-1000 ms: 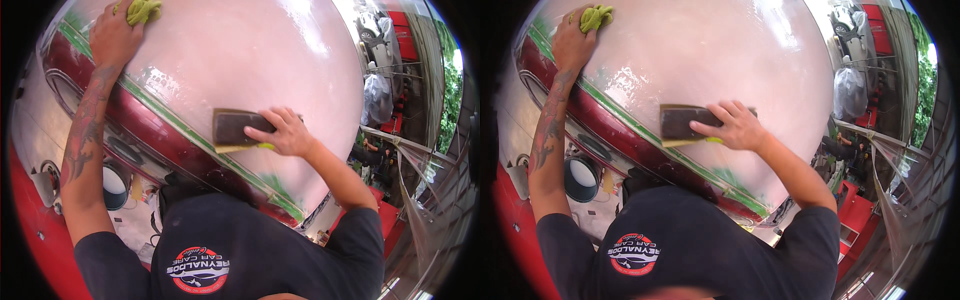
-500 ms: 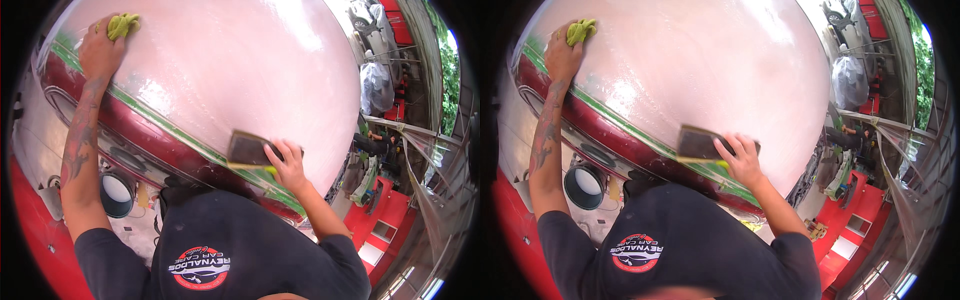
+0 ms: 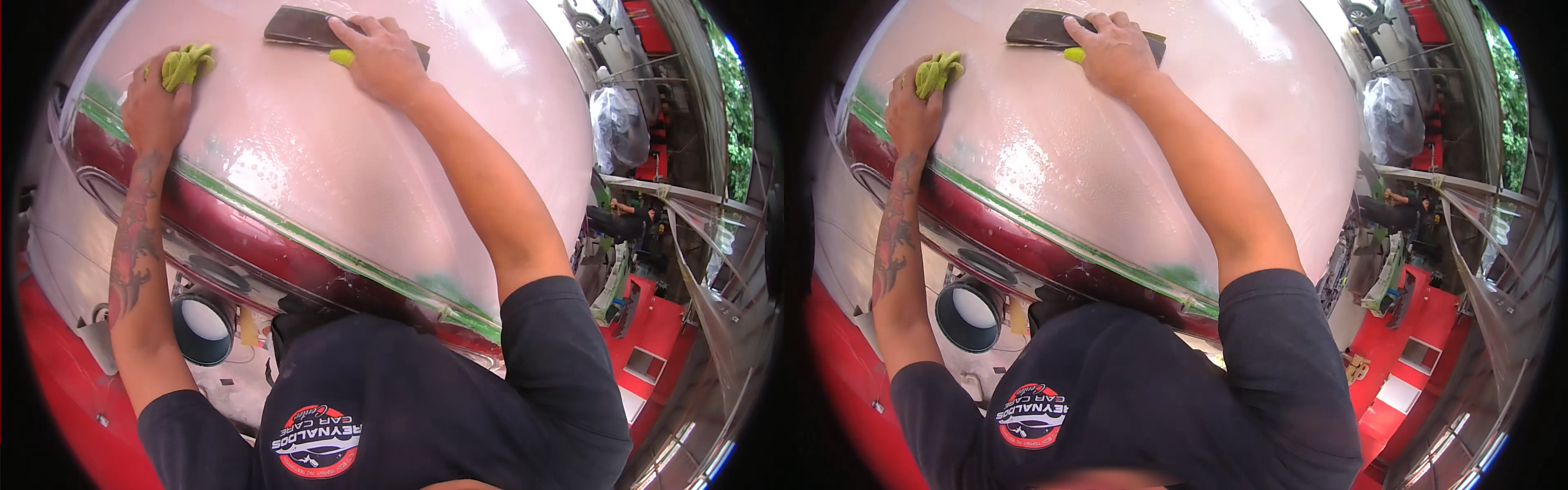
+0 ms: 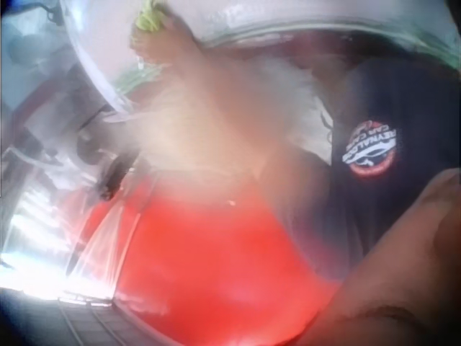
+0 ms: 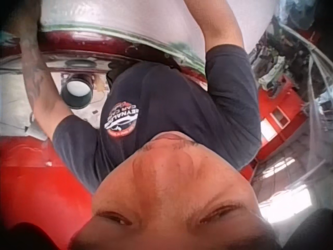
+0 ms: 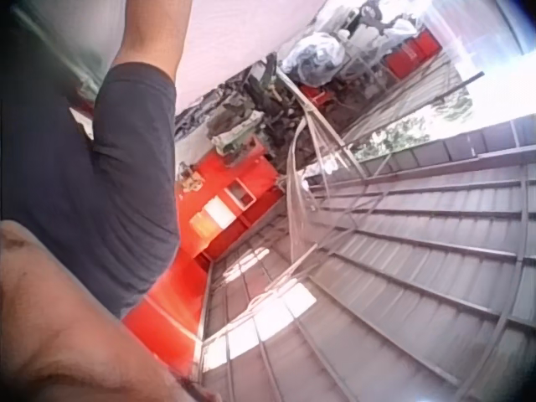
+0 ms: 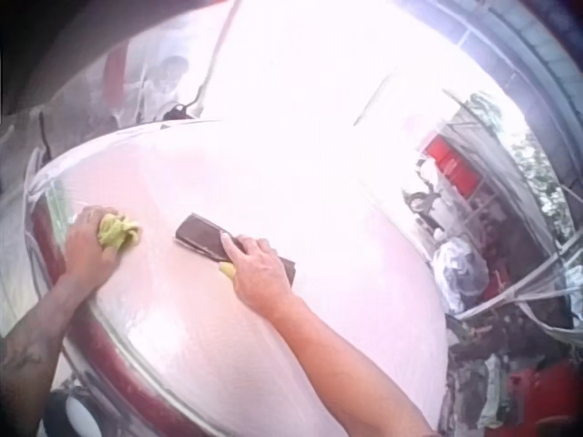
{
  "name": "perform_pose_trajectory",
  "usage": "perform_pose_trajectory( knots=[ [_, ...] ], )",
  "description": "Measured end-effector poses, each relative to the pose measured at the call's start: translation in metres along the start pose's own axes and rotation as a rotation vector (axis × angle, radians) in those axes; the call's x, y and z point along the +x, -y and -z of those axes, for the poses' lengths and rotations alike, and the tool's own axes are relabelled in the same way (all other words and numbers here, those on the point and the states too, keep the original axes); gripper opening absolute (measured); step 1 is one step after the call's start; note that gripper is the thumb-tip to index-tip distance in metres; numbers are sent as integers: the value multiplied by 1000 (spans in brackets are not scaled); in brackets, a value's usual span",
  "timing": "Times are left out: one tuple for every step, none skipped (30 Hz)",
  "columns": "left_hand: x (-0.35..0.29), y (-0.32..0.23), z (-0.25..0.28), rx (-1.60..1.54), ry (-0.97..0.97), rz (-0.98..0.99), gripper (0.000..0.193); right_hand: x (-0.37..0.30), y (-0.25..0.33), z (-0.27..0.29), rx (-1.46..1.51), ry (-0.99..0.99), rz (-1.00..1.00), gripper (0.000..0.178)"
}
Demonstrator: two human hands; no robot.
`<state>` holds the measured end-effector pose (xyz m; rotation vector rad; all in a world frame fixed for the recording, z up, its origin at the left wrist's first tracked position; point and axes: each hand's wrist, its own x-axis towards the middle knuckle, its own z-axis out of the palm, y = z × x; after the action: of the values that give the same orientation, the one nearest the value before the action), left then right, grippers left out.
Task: The person is using a sanding block to sand the roof of a vehicle after applying body filler.
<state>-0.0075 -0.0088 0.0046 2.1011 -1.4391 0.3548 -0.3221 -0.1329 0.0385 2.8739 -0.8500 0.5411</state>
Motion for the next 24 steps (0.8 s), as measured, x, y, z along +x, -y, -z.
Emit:
perform_pose_trajectory(
  knots=[
    [-3, 2, -1, -5, 1, 1, 46, -7, 4, 0, 8, 2, -62, 48],
    [-7, 5, 1, -3, 5, 9, 45, -29, 15, 10, 68, 27, -53, 51],
    [-6, 6, 2, -6, 2, 6, 45, -61, 26, 27, 122, 48, -41, 54],
    [-6, 4, 2, -6, 4, 19, 45, -100, 36, 47, 95, 100, -59, 58],
    [-6, 4, 3, -3, 7, 35, 44, -142, 47, 67, 72, 153, -73, 62],
    [-7, 4, 4, -2, 11, 35, 44, -188, 62, 85, 86, 176, -119, 67],
    [-6, 5, 6, 29, 12, 47, 44, -231, 76, 106, 85, 231, -156, 65],
    [-5, 5, 7, 54, 13, 59, 43, -275, 86, 128, 87, 282, -168, 63],
    [-5, 5, 7, 52, 21, 55, 43, -321, 95, 141, 103, 261, -176, 62],
    [-4, 6, 8, 72, 11, 47, 43, -348, 96, 150, 119, 238, -179, 61],
    [-3, 7, 8, 92, 1, 38, 43, -349, 87, 156, 122, 241, -183, 61],
    [-5, 7, 8, 97, 6, 39, 43, -348, 78, 159, 128, 273, -128, 59],
    [-5, 2, 8, 130, 27, 39, 43, -341, 74, 160, 128, 306, -81, 58],
    [-4, -1, 8, 167, 41, 43, 43, -321, 58, 152, 138, 295, -13, 57],
    [-4, 3, 8, 172, 42, 43, 43, -291, 41, 143, 133, 305, 57, 57],
    [-6, 5, 7, 146, 29, 29, 43, -252, 25, 131, 110, 297, 125, 60],
    [-7, 6, 5, 118, 14, 16, 43, -212, 10, 114, 104, 321, 158, 66],
    [-7, 4, 6, 120, 10, 15, 43, -170, -5, 96, 78, 310, 190, 70],
    [-7, 0, 5, 96, 9, 19, 44, -130, -19, 74, 112, 239, 189, 69],
    [-7, -1, 6, 77, 10, 23, 44, -90, -31, 54, 131, 210, 144, 62],
    [-6, -1, 7, 75, 8, 18, 44, -51, -40, 31, 69, 136, 55, 58],
    [-5, 0, 5, 26, 10, 11, 44, -27, -42, 14, 5, 63, -32, 54],
    [-4, 1, 5, -17, 10, 7, 43, -19, -35, 5, 4, 59, -29, 54],
    [-3, 1, 3, -21, 6, 1, 43, -14, -30, 0, -28, 35, -106, 51]
  ],
)
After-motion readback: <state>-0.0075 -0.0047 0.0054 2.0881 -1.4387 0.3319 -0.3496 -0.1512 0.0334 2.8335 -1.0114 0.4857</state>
